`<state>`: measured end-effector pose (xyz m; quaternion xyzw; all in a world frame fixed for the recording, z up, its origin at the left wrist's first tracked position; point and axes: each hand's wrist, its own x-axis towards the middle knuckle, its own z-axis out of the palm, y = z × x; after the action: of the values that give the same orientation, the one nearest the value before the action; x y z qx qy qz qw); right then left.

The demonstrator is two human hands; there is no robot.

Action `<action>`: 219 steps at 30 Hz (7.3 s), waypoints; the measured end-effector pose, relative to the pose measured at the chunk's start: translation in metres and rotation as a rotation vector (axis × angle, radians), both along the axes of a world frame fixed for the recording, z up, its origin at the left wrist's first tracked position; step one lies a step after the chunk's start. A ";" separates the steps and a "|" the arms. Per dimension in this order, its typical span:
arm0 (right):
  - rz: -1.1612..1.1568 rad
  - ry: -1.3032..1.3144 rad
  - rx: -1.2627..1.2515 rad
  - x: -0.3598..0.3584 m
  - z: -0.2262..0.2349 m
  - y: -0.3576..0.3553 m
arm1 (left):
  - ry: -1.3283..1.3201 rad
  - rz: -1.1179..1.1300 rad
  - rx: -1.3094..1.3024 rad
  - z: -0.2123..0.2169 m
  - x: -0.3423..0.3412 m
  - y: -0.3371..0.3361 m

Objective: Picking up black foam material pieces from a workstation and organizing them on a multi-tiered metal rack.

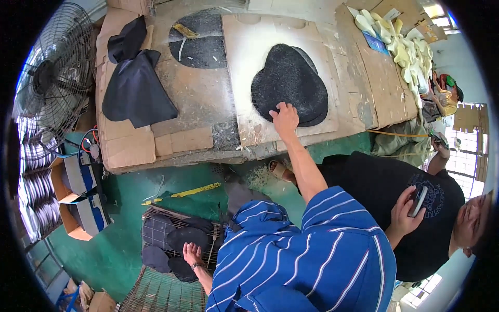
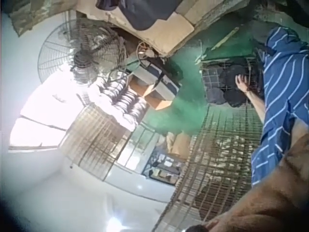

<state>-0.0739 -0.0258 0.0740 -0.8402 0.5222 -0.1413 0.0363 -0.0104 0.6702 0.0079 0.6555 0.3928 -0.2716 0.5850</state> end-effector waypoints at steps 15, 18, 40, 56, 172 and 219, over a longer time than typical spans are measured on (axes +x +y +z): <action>0.032 0.476 0.032 0.069 0.081 -0.216 | 0.061 -0.067 -0.018 -0.022 -0.002 -0.003; 0.199 0.400 -0.177 0.127 0.159 -0.244 | -0.073 -0.095 0.038 -0.005 0.034 -0.025; 1.245 0.198 0.204 0.389 0.344 0.277 | -0.476 -0.582 -1.022 0.309 0.179 -0.190; 1.656 0.474 0.568 0.386 0.175 0.628 | -0.615 0.523 -0.576 0.167 0.221 0.047; 0.313 0.538 -0.469 0.057 0.142 -0.167 | -0.090 0.054 0.138 -0.058 -0.014 0.019; 1.717 0.500 0.426 0.378 0.192 0.803 | -0.332 0.285 0.781 -0.008 0.007 0.217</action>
<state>0.3043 0.7767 0.2659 -0.9213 -0.2734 0.2192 0.1688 -0.0038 0.8872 0.0003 0.8011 0.4531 0.0894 0.3806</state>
